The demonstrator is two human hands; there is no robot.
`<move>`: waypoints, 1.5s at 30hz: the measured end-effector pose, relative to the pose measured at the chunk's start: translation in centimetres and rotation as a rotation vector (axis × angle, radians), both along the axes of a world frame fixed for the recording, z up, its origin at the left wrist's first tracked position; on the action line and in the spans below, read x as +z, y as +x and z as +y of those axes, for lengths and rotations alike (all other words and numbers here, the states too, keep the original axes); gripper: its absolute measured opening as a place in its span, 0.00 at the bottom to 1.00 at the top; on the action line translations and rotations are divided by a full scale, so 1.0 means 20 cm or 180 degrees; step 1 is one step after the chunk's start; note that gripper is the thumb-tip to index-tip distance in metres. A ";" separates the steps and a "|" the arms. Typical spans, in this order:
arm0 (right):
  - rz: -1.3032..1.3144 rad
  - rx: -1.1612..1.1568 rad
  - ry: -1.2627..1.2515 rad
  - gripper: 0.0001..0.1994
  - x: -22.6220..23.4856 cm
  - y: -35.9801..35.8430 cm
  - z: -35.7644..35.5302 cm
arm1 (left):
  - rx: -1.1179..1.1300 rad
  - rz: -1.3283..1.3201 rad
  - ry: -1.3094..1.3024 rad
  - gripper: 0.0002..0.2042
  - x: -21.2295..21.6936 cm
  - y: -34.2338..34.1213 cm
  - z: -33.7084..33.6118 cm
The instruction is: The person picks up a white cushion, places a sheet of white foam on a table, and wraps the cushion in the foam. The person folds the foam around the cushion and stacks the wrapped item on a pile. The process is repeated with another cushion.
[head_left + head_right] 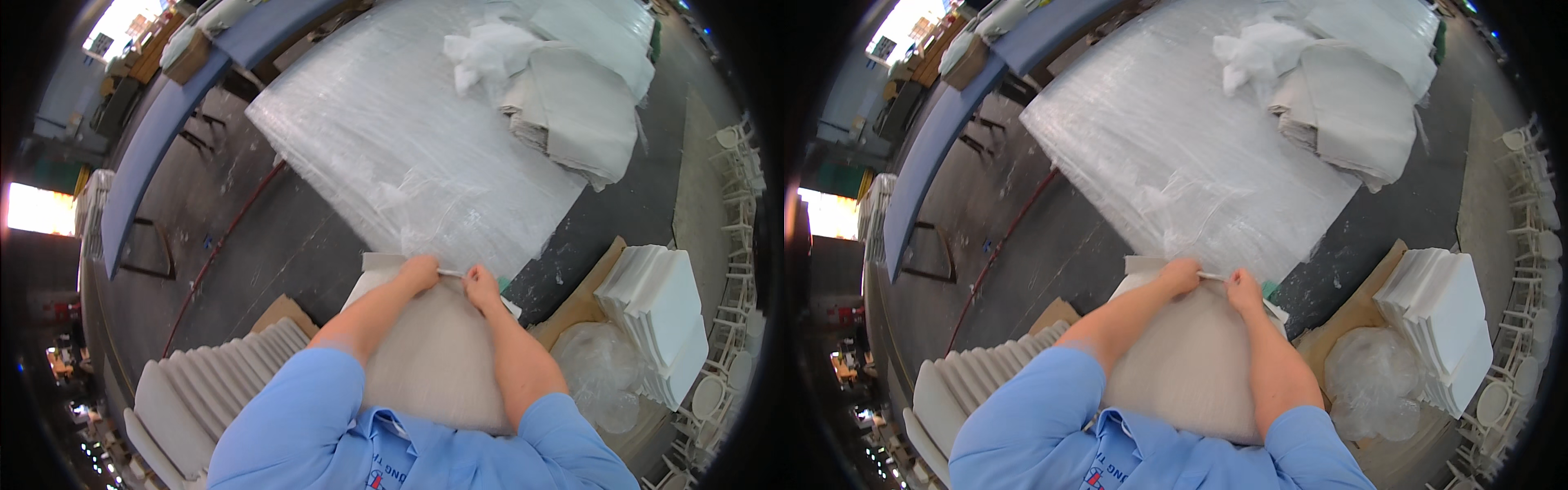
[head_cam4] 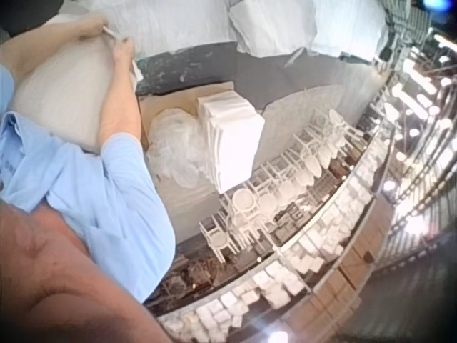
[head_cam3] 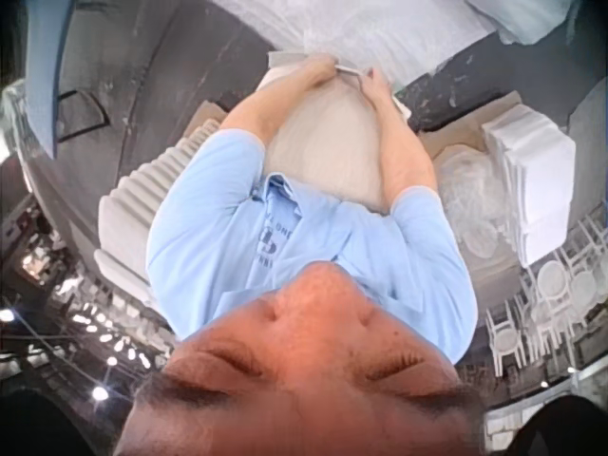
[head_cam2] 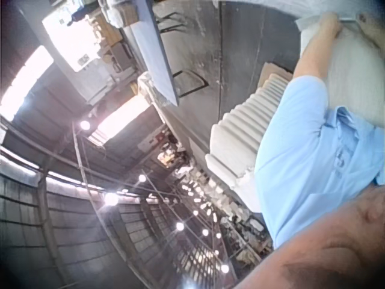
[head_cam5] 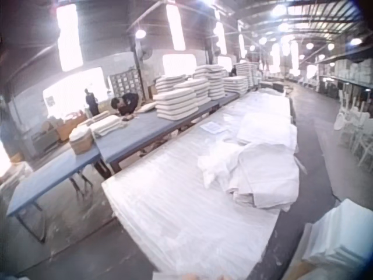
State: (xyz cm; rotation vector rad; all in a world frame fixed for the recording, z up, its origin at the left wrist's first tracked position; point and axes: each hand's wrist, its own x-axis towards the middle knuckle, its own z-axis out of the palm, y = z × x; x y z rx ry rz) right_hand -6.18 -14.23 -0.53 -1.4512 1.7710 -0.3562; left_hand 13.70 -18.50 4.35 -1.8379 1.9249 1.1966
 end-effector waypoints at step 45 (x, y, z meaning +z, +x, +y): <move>0.0697 -0.1256 0.0227 0.16 0.06 -0.20 -0.01 | 0.1025 -0.0650 -0.0833 0.17 -0.03 0.36 0.12</move>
